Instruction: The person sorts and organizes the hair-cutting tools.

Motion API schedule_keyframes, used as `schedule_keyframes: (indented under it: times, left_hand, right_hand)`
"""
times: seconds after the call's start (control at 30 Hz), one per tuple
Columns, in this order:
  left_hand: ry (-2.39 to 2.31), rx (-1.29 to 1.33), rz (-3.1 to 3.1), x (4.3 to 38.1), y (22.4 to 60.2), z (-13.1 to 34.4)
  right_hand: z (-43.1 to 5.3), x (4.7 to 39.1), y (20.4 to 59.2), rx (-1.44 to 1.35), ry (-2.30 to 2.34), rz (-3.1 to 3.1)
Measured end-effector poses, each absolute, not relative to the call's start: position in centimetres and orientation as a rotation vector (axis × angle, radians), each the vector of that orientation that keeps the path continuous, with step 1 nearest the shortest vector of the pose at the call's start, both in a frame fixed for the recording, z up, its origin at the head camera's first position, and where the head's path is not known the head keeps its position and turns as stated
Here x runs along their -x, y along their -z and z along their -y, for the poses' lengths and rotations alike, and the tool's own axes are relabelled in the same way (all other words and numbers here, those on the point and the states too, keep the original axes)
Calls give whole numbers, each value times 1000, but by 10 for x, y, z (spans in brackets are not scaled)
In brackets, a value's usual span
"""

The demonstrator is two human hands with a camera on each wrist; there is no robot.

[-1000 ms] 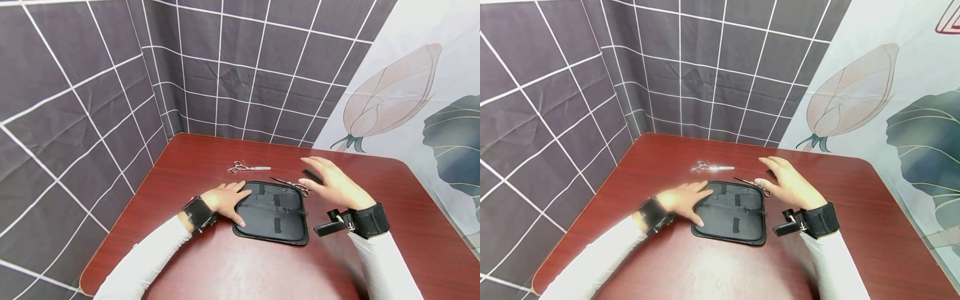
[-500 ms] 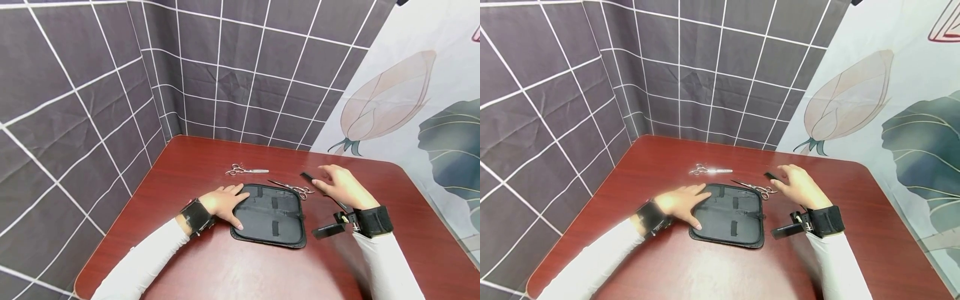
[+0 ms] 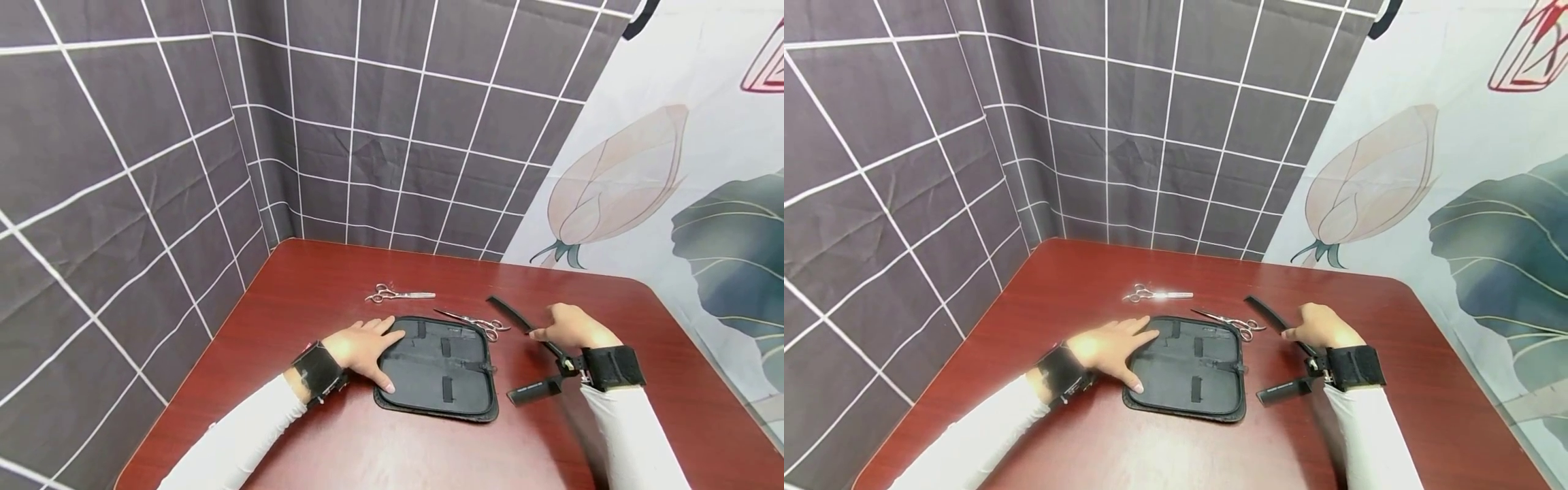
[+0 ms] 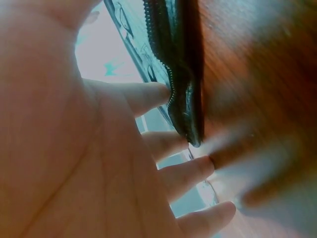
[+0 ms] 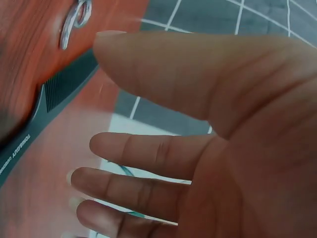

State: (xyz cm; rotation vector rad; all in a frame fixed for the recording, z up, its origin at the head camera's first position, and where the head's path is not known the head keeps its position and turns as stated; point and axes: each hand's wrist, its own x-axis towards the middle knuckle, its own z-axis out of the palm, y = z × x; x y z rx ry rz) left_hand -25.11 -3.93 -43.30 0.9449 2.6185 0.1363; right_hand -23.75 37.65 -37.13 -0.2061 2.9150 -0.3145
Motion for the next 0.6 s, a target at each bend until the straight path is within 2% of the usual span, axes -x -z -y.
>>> schedule_keyframes:
  times: [0.33, 0.6]
  left_hand:
    - [-153, -938, -2604, 249, 434, 38]
    - [-129, -940, -2605, 250, 433, 40]
  right_hand:
    - [-390, 243, 383, 111, 310, -2881]
    - [-397, 247, 406, 60, 457, -2819]
